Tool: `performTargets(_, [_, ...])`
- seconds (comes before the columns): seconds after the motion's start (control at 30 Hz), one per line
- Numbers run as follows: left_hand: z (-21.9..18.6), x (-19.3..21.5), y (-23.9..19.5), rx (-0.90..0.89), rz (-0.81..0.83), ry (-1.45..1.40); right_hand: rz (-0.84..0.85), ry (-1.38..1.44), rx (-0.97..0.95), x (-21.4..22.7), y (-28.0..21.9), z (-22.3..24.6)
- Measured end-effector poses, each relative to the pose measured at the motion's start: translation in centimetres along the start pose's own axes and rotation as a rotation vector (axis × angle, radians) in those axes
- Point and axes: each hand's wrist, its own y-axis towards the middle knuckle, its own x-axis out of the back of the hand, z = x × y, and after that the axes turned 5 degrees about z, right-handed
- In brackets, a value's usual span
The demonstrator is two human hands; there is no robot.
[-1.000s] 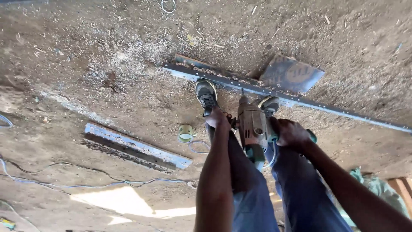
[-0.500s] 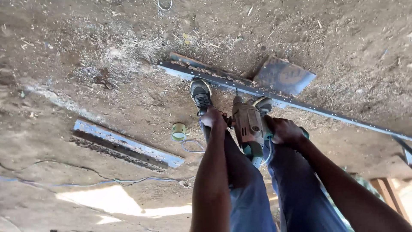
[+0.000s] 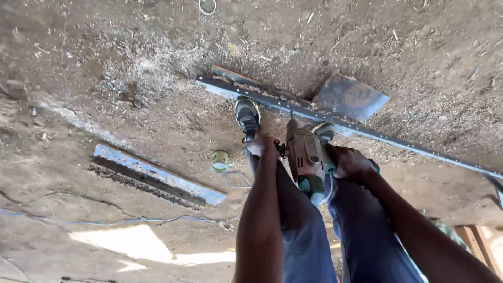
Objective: Using a power drill to create a series of holes in a metal plate or beam.
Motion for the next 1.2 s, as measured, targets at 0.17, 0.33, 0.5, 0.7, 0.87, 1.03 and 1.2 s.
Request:
performTargets(0.17, [0.3,0.8,2.7,-0.022,0.069,0.442,0.116,-0.035,-0.088,1.3,-1.6,1.2])
performTargets(0.33, [-1.4,1.4,0.8,-0.278,0.243,1.35,0.122,0.074,-0.068,3.1,-1.7,3.9])
performTargets(0.5, [-1.0,1.6,2.3,-0.218,0.411,1.174,0.045,0.005,-0.039,3.3,-1.8,3.9])
performTargets(0.7, [-2.0,2.5,0.3,0.136,0.278,-0.031,0.052,-0.035,-0.033,2.6,-1.9,3.8])
performTargets(0.87, [-5.9,4.1,-5.7,0.103,0.203,0.515,0.107,-0.098,-0.075,3.5,-1.6,3.6])
performTargets(1.03, [-0.2,3.3,-7.3,0.175,0.228,0.093,0.092,-0.103,-0.062,4.0,-1.0,3.9])
performTargets(1.2, [0.2,0.7,0.0,0.171,0.199,-0.569,0.115,-0.173,0.025,7.4,1.1,4.1])
